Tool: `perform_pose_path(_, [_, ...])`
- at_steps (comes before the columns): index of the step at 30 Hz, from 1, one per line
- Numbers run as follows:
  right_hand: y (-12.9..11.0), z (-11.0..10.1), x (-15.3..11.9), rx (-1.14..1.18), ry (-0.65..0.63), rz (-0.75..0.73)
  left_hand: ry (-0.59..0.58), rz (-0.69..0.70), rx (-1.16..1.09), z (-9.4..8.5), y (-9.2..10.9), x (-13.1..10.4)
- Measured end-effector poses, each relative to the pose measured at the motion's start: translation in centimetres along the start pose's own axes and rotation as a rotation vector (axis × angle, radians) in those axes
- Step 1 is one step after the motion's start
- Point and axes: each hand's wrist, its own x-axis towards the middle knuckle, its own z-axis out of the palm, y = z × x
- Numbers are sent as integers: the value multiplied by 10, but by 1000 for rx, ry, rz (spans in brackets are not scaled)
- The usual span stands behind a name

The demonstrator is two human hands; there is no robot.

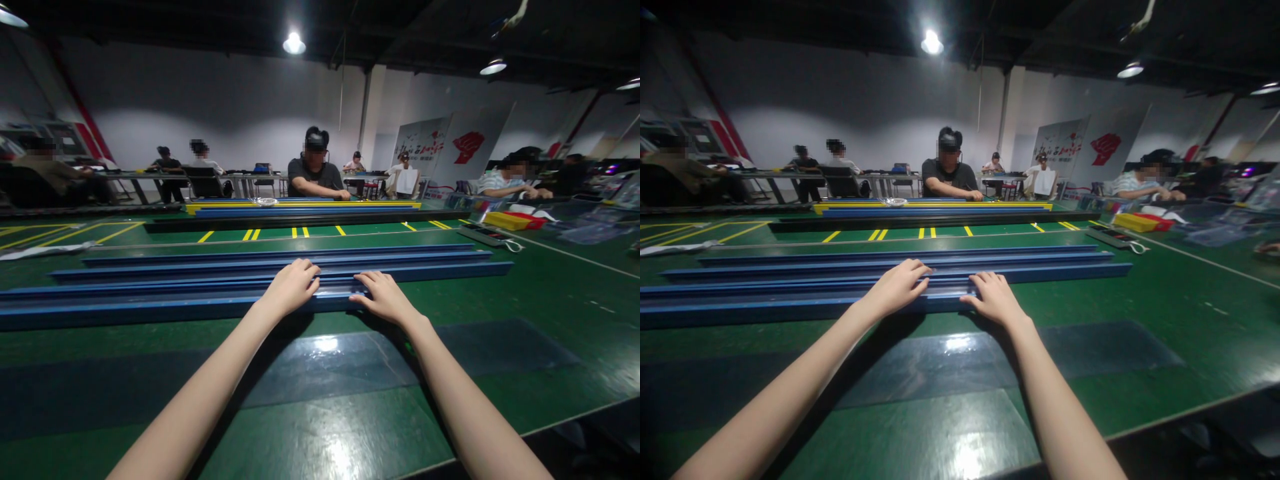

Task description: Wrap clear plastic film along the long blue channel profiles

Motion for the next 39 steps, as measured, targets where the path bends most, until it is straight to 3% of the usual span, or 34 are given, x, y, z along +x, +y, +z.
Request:
perform_pose_path(3, [0,0,0,-1,2,1,-126,1,-65,-11,9,1])
perform_pose_path(7, [-1,-1,0,-9,0,-2,-397,-45,-181,-13,9,-1])
perform_pose_path(11, [-1,-2,0,-23,-1,-5,-664,-7,-236,-13,11,-3])
perform_pose_path(14, [-1,-1,0,-16,0,-5,-762,22,-235,-13,14,-4])
perform_pose_path(24, [0,-1,-1,8,-2,-1,-885,37,-196,1,11,-3])
perform_pose_path(31, [-1,-1,-1,-6,-9,10,-871,37,-112,3,18,-3])
perform_pose_path(39, [0,0,0,-8,-7,7,-843,48,-198,11,11,-3])
